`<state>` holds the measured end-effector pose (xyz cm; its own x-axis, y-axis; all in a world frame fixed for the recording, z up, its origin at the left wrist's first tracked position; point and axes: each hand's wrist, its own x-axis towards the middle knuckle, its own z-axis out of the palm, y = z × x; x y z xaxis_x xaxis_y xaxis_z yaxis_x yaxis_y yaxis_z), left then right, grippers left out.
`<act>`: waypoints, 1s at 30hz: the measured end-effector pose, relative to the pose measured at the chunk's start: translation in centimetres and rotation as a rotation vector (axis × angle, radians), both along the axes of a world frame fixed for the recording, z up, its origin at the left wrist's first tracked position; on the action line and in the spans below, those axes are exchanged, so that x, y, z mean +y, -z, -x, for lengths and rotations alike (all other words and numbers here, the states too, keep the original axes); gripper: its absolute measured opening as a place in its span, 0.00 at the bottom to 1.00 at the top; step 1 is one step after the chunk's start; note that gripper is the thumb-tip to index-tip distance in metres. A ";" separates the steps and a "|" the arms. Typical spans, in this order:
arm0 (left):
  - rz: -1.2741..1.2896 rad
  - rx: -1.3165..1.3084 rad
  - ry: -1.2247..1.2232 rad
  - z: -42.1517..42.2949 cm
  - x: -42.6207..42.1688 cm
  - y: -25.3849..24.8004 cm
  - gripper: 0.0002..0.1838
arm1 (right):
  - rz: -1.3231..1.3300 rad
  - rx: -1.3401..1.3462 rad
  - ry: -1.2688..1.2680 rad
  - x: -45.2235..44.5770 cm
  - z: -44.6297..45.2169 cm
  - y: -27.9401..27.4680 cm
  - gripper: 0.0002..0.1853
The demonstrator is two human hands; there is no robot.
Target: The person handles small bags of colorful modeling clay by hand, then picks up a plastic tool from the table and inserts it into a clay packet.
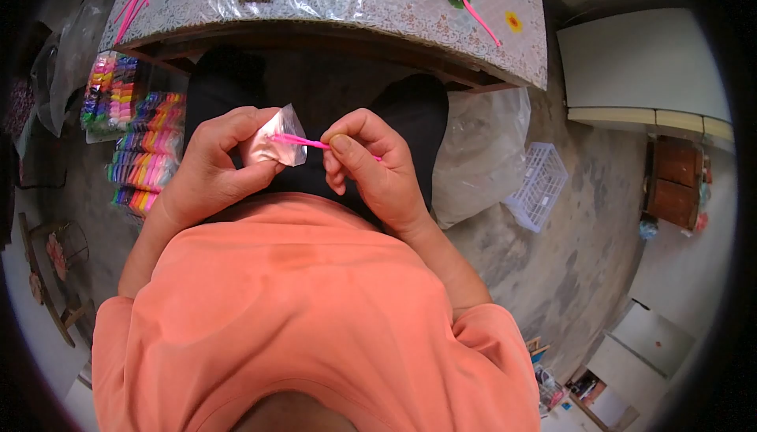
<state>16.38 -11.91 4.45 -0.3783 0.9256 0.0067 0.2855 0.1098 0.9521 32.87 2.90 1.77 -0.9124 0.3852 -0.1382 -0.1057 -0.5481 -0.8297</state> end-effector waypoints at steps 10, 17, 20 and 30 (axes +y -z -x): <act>0.046 0.035 0.059 0.3 -0.2 -0.3 0.23 | 0.160 -0.002 -0.069 0.4 0.1 0.4 0.06; -0.042 0.054 0.069 0.3 0.0 0.1 0.20 | 0.253 0.033 -0.095 0.5 0.1 0.7 0.06; -0.051 0.050 0.059 0.2 0.0 0.2 0.21 | 0.279 0.034 -0.099 0.4 0.1 0.7 0.07; -0.031 0.060 0.074 0.3 0.0 0.4 0.22 | 0.303 0.043 -0.106 0.5 0.0 1.1 0.07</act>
